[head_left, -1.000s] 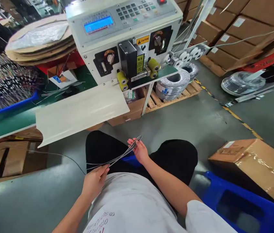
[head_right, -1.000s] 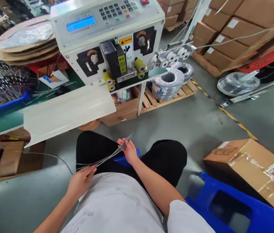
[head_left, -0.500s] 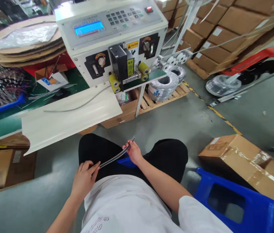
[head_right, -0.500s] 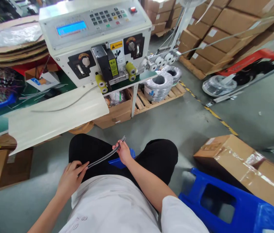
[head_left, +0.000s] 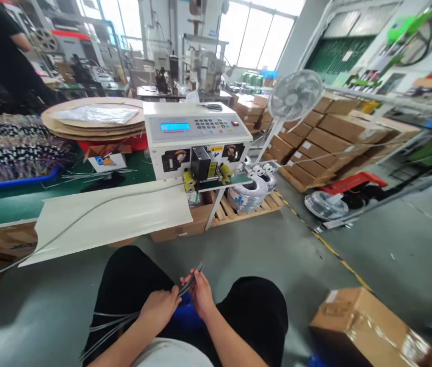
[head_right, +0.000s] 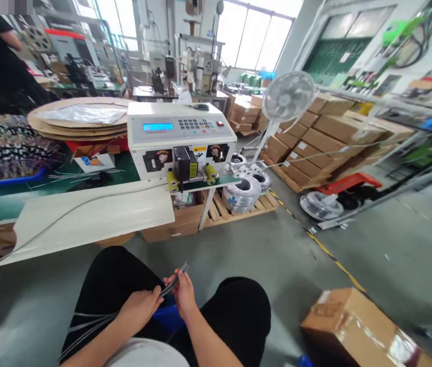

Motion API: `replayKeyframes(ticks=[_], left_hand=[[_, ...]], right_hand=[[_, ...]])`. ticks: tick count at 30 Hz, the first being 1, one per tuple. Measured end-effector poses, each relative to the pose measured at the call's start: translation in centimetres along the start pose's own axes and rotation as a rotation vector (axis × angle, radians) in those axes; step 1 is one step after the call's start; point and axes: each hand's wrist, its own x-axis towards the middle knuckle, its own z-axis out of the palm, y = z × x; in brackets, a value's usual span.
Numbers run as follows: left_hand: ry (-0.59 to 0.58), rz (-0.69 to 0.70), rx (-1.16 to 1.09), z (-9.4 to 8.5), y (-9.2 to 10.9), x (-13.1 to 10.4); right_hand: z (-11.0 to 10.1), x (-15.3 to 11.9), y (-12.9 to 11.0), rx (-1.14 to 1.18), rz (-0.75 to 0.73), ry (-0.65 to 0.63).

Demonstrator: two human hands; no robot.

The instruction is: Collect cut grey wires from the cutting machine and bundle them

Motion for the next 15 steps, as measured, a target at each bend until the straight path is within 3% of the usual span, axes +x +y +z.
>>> replayKeyframes(ticks=[4, 7, 11, 15], left_hand=[[0.025, -0.008, -0.008, 0.3, 0.2, -0.2], [0.113, -0.006, -0.044, -1.1, 0.1, -0.4], [0.472, 0.191, -0.077, -6.0, -1.8, -1.4], [0.934, 0.309, -0.027, -12.2, -6.2, -1.5]], right_hand=[[-0.7, 0.3, -0.1, -0.039, 0.03, -0.03], [-1.0, 0.9, 0.3, -0.021, 0.034, -0.041], [-0.9, 1.3, 1.3, 0.034, 0.027, 0.004], [-0.8, 1.3, 2.0, 0.044, 0.027, -0.041]])
